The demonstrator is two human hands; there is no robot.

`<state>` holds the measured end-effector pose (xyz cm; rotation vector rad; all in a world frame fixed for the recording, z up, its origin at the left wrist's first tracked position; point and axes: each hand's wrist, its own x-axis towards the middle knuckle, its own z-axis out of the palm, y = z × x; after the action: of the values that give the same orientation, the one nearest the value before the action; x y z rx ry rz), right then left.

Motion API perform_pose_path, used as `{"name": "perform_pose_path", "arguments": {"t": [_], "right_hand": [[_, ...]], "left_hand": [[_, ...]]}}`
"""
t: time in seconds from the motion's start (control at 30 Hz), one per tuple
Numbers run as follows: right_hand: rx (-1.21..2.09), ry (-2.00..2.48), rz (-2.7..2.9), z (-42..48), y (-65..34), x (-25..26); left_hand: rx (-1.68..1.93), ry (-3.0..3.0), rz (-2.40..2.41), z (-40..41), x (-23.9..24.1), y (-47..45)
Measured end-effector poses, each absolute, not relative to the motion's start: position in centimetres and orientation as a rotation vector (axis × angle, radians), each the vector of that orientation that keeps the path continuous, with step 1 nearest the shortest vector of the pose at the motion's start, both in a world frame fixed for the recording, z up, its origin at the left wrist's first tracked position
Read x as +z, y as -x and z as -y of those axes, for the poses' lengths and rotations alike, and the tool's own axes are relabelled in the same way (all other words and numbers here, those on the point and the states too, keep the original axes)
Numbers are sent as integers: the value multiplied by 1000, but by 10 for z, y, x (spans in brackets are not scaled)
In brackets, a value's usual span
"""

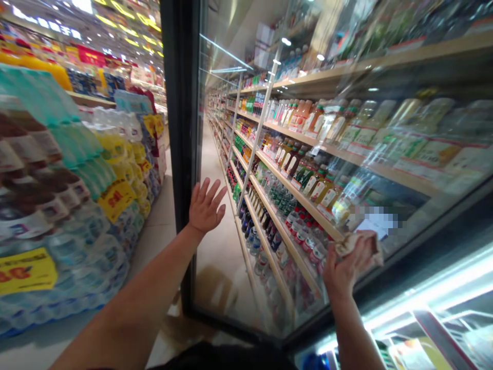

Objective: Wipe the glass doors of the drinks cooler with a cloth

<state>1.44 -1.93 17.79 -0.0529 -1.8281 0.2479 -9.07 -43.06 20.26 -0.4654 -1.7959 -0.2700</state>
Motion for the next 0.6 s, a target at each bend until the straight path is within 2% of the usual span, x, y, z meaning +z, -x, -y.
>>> {"name": "perform_pose_path", "arguments": {"t": [0.13,0.23,0.37,0.6], "right_hand": [[386,158,1674,4,-14,206],[430,137,1716,32,-12,196],[312,-15,1961,95,-8,181],[148,-427,2204,178,-4,212]], "left_hand": [[-257,478,1779,431,202,91],[-222,490,1747,430,205,88],[-140,498,1677,428,209,84],[-106,484,1699,427,215,76]]}}
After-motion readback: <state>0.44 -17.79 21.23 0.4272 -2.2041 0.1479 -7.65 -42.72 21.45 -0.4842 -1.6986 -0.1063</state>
